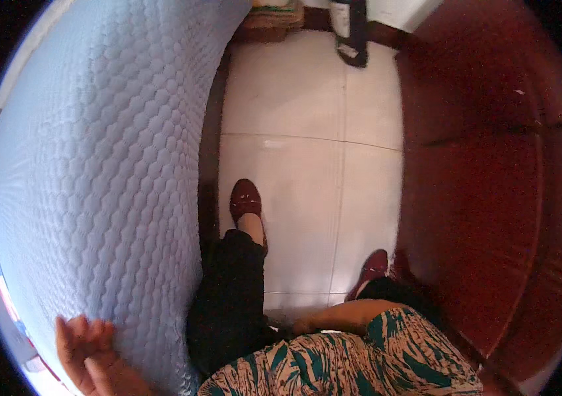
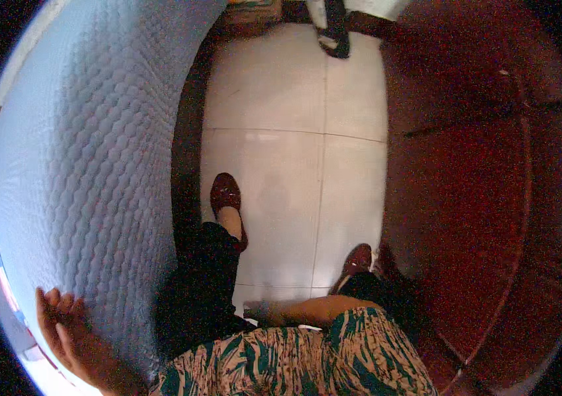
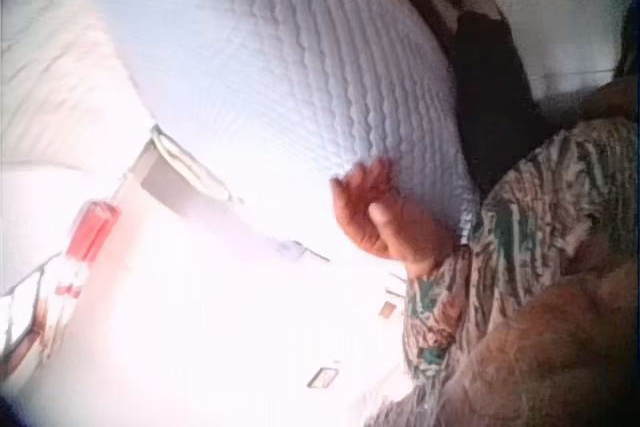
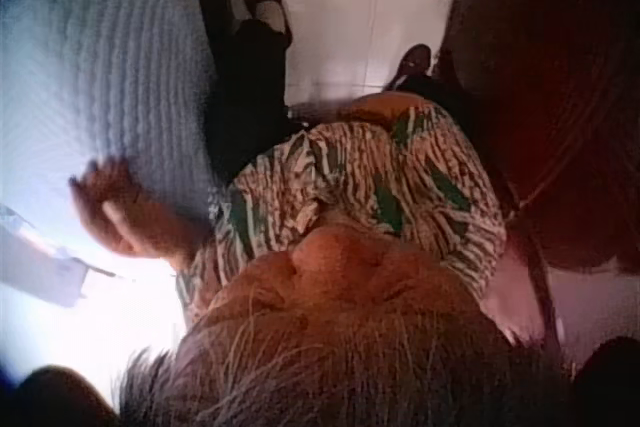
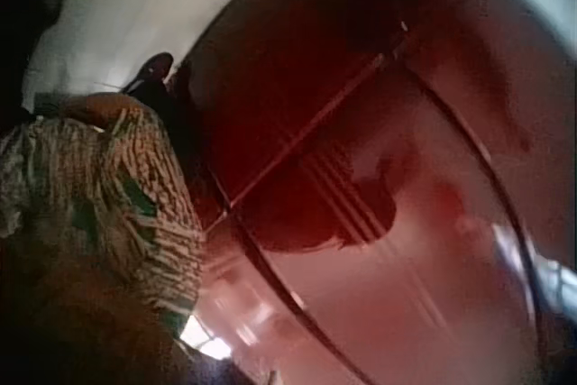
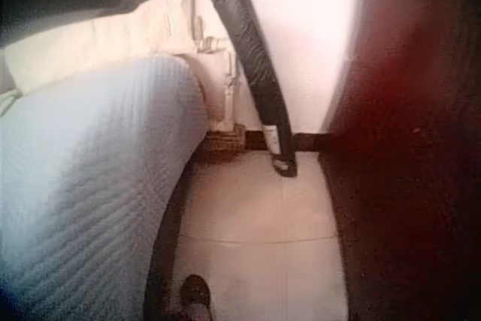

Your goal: The person wipes the exterior of a dark reddish-brown wooden cabinet using a grey cloth.

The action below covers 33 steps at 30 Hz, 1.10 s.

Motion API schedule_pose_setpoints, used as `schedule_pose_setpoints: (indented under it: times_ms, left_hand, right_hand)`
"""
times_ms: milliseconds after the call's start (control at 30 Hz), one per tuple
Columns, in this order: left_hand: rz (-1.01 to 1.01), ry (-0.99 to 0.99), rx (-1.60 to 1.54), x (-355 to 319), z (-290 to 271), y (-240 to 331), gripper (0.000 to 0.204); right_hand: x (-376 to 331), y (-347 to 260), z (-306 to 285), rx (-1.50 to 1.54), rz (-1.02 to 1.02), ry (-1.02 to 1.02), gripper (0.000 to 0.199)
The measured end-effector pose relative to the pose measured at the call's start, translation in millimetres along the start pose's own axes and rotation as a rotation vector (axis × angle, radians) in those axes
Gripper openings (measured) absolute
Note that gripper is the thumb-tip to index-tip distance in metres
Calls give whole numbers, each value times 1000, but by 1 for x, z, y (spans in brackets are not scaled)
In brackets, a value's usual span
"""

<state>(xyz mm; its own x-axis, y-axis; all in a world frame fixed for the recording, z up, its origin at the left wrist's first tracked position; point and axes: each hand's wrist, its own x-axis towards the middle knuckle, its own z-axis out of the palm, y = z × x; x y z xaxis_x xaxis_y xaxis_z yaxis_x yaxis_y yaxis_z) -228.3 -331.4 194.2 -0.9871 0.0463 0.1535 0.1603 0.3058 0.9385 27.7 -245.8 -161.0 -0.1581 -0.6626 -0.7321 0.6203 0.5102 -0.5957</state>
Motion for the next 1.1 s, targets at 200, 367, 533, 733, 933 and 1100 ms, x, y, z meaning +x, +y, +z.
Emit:
schedule_pose_setpoints:
  times_ms: [200,367,533,733,933,1100]
  left_hand:
    - [630,352,648,16,-29,-28,41]
    - [679,463,418,10,-43,-51,36]
    - [163,507,-74,-12,-58,-8,46]
    - [235,184,-289,-28,-71,-11,41]
    - [166,78,-218,-27,-102,-1,37]
    - [44,89,-22,-5,-89,-5,32]
  right_hand:
    - [-3,23,5,67,-39,-304,35]
    - [-13,13,-13,71,-15,-384,35]
    - [-40,-4,-29,-18,67,-313,34]
    - [-68,-19,-71,-162,191,-62,33]
    - [-92,-36,-97,-251,239,143,33]
    - [-94,-15,-138,-318,190,279,32]
